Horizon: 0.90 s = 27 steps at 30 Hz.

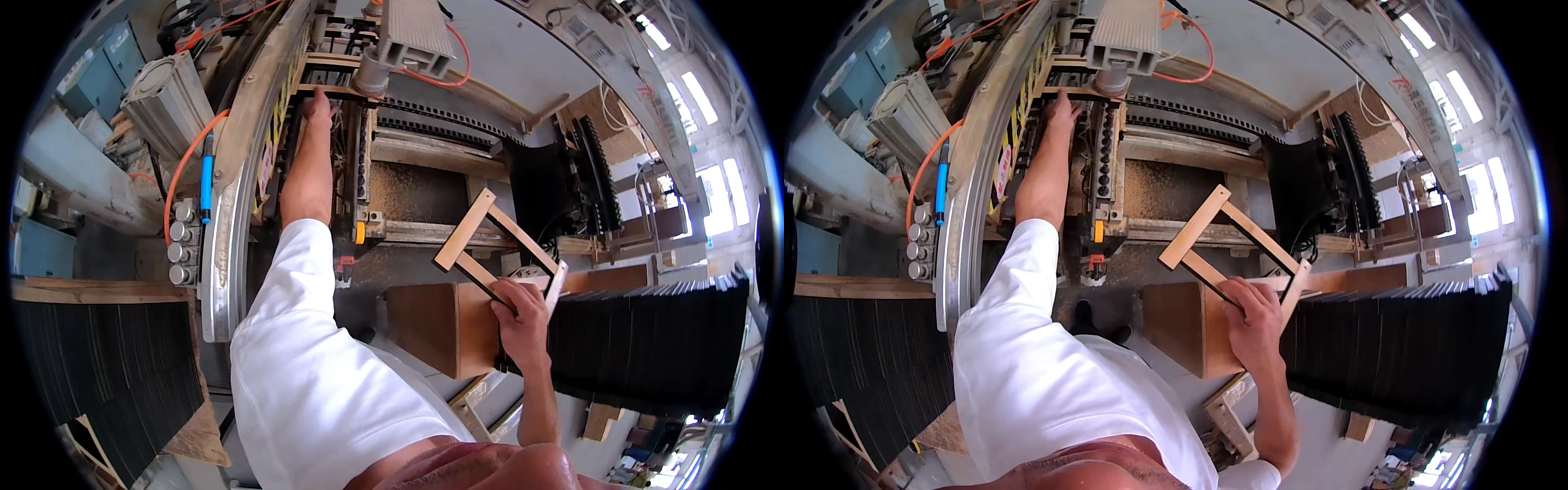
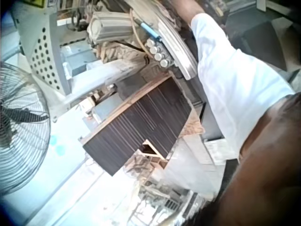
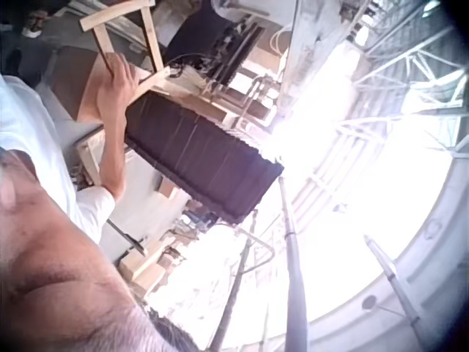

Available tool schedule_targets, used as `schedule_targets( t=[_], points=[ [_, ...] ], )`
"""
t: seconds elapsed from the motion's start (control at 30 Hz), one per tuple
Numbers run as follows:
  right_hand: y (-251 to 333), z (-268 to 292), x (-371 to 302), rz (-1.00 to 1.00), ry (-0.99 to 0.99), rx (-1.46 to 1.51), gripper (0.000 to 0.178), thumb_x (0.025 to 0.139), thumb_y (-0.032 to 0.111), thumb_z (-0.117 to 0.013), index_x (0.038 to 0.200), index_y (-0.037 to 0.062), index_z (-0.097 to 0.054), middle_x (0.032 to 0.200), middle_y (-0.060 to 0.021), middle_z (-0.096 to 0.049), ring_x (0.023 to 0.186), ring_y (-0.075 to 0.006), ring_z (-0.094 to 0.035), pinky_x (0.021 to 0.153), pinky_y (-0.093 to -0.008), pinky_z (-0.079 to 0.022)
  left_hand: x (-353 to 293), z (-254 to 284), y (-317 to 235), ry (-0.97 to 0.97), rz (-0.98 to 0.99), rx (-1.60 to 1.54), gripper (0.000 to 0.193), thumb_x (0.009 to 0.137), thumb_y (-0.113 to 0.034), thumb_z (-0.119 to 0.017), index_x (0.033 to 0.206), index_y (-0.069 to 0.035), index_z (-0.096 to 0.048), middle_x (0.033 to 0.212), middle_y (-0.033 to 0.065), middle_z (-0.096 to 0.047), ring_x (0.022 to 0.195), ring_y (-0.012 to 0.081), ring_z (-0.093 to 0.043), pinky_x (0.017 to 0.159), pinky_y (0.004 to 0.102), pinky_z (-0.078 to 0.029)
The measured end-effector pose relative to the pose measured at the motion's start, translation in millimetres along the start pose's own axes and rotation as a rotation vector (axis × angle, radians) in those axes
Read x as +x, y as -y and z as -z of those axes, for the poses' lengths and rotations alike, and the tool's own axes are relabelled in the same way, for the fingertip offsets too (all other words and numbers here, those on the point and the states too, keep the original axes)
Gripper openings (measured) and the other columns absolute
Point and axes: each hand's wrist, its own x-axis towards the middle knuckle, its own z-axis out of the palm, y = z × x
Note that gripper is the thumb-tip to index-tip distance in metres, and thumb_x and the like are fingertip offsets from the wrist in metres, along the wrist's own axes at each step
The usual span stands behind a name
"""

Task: The person repeatedly picks up small wooden frames from a nearby table and places them into a machine. The person then removes the frames and returns them to the table, repeating this cycle throughout the clip.

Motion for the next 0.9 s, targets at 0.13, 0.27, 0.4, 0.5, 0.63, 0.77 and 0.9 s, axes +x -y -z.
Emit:
schedule_targets(
  t=[0.13, 0.27, 0.4, 0.5, 0.63, 0.77, 0.9],
  points=[
    [-9.8, -18.1, 60.4, 0.023, 0.024, 0.088, 0.031, 0.07, -0.006, -0.067, 0.099, 0.0042, -0.065, 0.096, -0.0089, -0.066, 0.086, -0.0268, -0.058, 0.076, -0.0336, -0.047, 13.7, -3.6, -13.9, -0.026, -0.154, -0.175, 0.046, 0.092, -0.021, -0.059, 0.122, 0.01, -0.042, 0.104, 0.0189, -0.058, 0.085, 0.0295, -0.063, 0.071, 0.0393, -0.061],
    [-17.3, -68.8, 120.3, 0.171, 0.03, 0.092, 0.031, 0.069, -0.003, -0.068, 0.099, 0.0061, -0.065, 0.093, -0.0079, -0.066, 0.09, -0.0306, -0.057, 0.079, -0.0383, -0.045, -36.9, 33.7, 12.6, 0.034, -0.158, -0.135, 0.061, 0.092, -0.02, -0.06, 0.135, 0.01, -0.029, 0.088, 0.0157, -0.059, 0.071, 0.0249, -0.061, 0.062, 0.0369, -0.06],
    [-18.5, -125.5, 196.2, 0.419, 0.1, 0.172, 0.03, 0.074, 0.001, -0.065, 0.102, 0.0105, -0.067, 0.095, -0.0094, -0.066, 0.093, -0.0321, -0.057, 0.081, -0.0422, -0.046, -127.2, 86.9, 31.0, 0.159, -0.139, -0.178, 0.06, 0.093, -0.021, -0.059, 0.134, 0.009, -0.029, 0.114, 0.0177, -0.051, 0.091, 0.0277, -0.062, 0.081, 0.0385, -0.057],
    [-2.4, -169.8, 243.4, 0.423, 0.176, 0.209, 0.034, 0.073, 0.004, -0.066, 0.106, 0.0137, -0.067, 0.097, -0.01, -0.067, 0.092, -0.0322, -0.058, 0.084, -0.0416, -0.047, -187.8, 104.4, 36.3, 0.213, -0.077, -0.199, 0.023, 0.091, -0.008, -0.055, 0.111, 0.001, -0.05, 0.104, 0.0137, -0.059, 0.098, 0.0259, -0.061, 0.081, 0.0417, -0.054],
    [8.5, -238.4, 279.5, 0.655, 0.153, 0.207, 0.032, 0.073, 0.007, -0.066, 0.104, 0.0152, -0.068, 0.098, -0.0085, -0.068, 0.095, -0.0305, -0.058, 0.085, -0.0406, -0.047, -216.5, 122.9, 38.3, 0.395, -0.101, -0.277, 0.024, 0.091, -0.004, -0.051, 0.114, -0.001, -0.052, 0.106, 0.0121, -0.061, 0.094, 0.0251, -0.062, 0.086, 0.0403, -0.052],
    [12.6, -255.3, 279.7, 0.673, 0.146, 0.177, 0.031, 0.073, 0.008, -0.065, 0.103, 0.0141, -0.062, 0.095, -0.0063, -0.068, 0.094, -0.0295, -0.059, 0.085, -0.0412, -0.044, -220.4, 125.8, 39.9, 0.451, -0.104, -0.392, 0.024, 0.09, -0.004, -0.051, 0.115, -0.002, -0.051, 0.11, 0.0112, -0.061, 0.101, 0.0264, -0.061, 0.089, 0.0413, -0.05],
    [13.9, -265.3, 289.5, 0.683, 0.141, 0.133, 0.03, 0.073, 0.009, -0.066, 0.101, 0.0124, -0.061, 0.088, -0.0093, -0.068, 0.091, -0.0304, -0.06, 0.083, -0.0413, -0.044, -218.4, 125.5, 49.0, 0.3, -0.135, -0.322, 0.026, 0.093, -0.009, -0.053, 0.118, -0.002, -0.05, 0.117, 0.0133, -0.057, 0.11, 0.0271, -0.056, 0.094, 0.0418, -0.048]
  ],
)
